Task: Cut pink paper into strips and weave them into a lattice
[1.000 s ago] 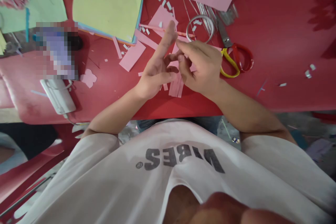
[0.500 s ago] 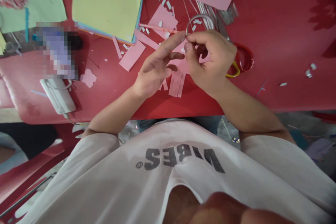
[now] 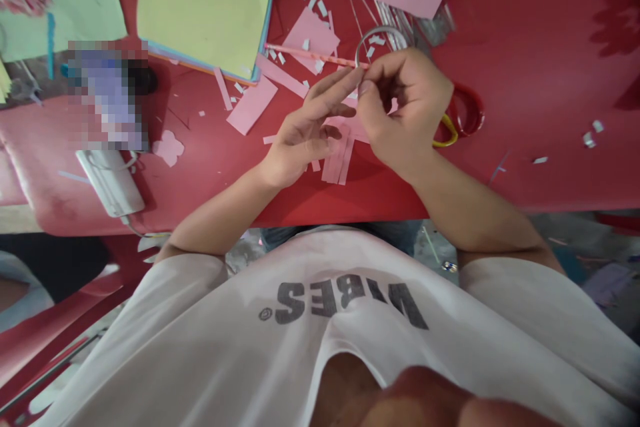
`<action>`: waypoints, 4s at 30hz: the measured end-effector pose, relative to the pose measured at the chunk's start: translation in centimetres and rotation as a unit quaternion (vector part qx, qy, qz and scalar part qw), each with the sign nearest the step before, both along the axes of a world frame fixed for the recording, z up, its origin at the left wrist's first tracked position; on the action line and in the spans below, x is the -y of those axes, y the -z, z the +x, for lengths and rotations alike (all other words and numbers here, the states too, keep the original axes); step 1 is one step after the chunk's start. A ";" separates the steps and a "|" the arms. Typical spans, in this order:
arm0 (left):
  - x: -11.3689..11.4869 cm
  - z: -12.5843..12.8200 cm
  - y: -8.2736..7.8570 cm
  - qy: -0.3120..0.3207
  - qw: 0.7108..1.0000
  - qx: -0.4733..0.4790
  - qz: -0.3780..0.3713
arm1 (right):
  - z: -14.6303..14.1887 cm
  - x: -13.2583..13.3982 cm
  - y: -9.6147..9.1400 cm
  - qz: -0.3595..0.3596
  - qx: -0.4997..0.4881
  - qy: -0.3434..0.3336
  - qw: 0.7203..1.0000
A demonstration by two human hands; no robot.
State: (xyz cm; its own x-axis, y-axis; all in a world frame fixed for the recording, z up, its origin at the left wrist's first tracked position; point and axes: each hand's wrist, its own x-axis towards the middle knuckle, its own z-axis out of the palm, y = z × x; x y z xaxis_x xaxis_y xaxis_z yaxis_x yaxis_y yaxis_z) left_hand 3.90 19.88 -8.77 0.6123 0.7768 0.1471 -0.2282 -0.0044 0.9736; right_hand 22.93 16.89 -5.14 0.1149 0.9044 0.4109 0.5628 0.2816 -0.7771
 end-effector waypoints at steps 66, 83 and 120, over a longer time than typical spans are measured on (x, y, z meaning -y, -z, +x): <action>0.1 -0.1 -2.5 -0.157 0.981 -0.064 0.098 | -0.7 0.9 -0.6 0.007 -0.070 -0.128 0.989; 0.0 -0.9 -3.0 -0.189 0.958 -0.123 0.175 | 0.2 1.1 -1.0 -0.045 0.073 -0.132 0.988; -3.4 -3.6 -3.0 -0.170 0.985 0.039 -0.014 | -1.6 -0.3 3.3 -0.074 0.237 -0.225 0.942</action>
